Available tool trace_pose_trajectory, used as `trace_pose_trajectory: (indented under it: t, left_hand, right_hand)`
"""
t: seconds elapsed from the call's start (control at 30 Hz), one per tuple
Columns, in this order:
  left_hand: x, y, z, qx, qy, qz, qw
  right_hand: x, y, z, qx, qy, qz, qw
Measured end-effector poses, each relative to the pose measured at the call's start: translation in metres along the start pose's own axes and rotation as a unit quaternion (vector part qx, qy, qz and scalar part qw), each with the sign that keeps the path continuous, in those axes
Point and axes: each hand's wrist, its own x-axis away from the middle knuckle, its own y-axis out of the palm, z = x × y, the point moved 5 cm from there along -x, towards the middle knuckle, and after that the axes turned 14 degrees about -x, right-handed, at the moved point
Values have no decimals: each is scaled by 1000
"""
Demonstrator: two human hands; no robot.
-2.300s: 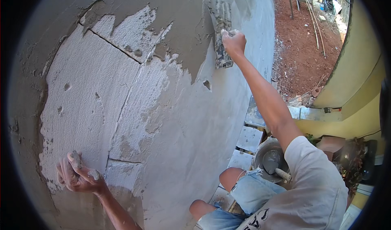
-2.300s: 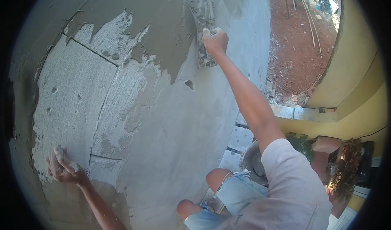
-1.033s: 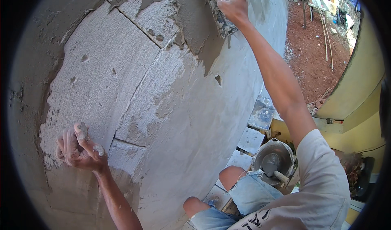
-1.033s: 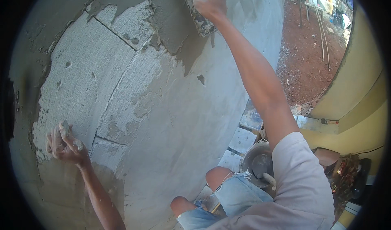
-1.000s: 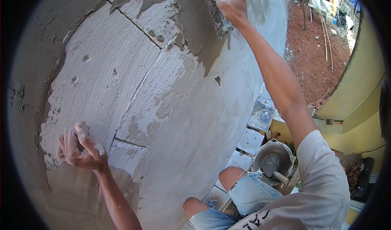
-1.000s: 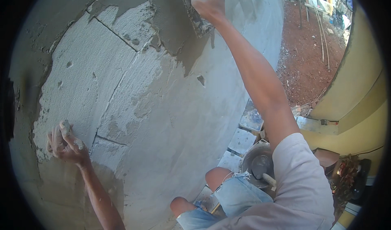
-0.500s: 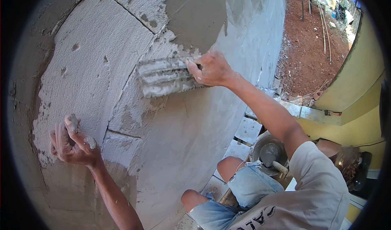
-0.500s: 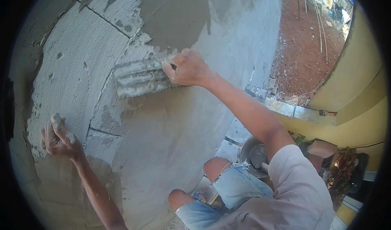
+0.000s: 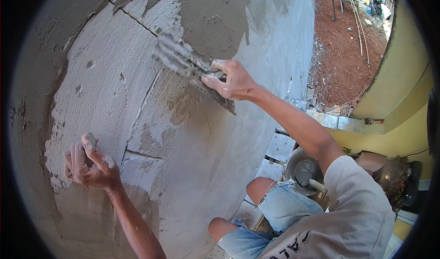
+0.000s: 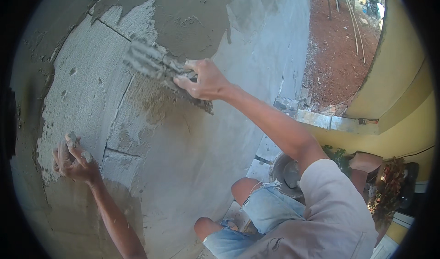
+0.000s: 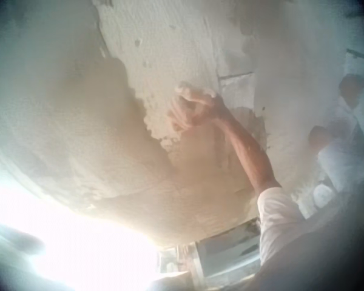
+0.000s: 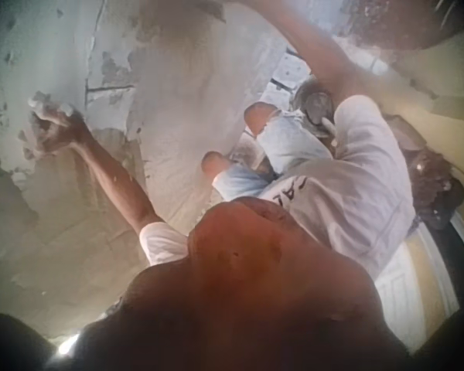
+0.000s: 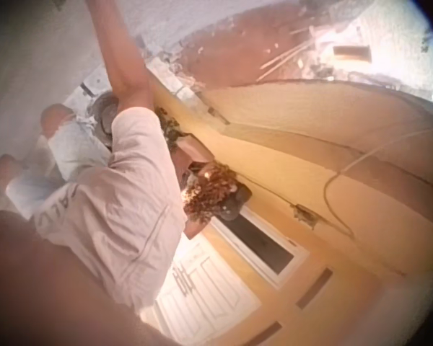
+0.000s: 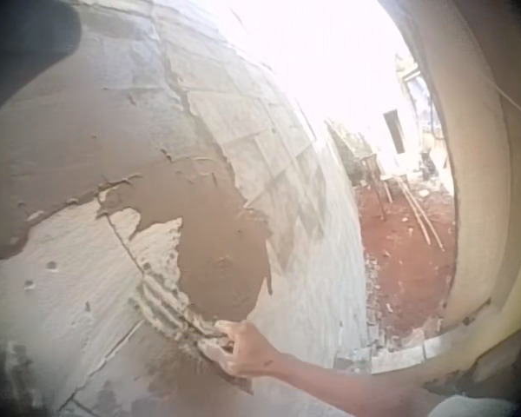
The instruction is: Plastering a concrete block wall using a trowel and mortar.
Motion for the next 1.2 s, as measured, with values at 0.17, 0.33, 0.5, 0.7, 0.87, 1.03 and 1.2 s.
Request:
trace_pose_trajectory:
  t: [0.17, 0.33, 0.5, 0.7, 0.87, 1.03, 1.2]
  left_hand:
    - [14, 13, -13, -28, 24, 58, 998]
    - [14, 11, -16, 17, -49, 16, 999]
    - [3, 5, -3, 47, -23, 45, 998]
    - [11, 14, -10, 14, -16, 60, 998]
    - [8, 7, -7, -7, -24, 46, 999]
    - [6, 3, 9, -9, -19, 107, 994]
    - [1, -2, -1, 63, -33, 50, 996]
  right_hand:
    - [36, 22, -2, 265, -72, 10, 961]
    - [-51, -71, 18, 339, 36, 272, 900]
    - [-68, -194, 91, 338, 201, 400, 828]
    - [-14, -139, 77, 278, 146, 382, 870]
    - [-10, -20, 7, 251, -121, 245, 929]
    - [-96, -66, -20, 366, -75, 313, 873]
    - [-159, -170, 20, 390, 80, 381, 834]
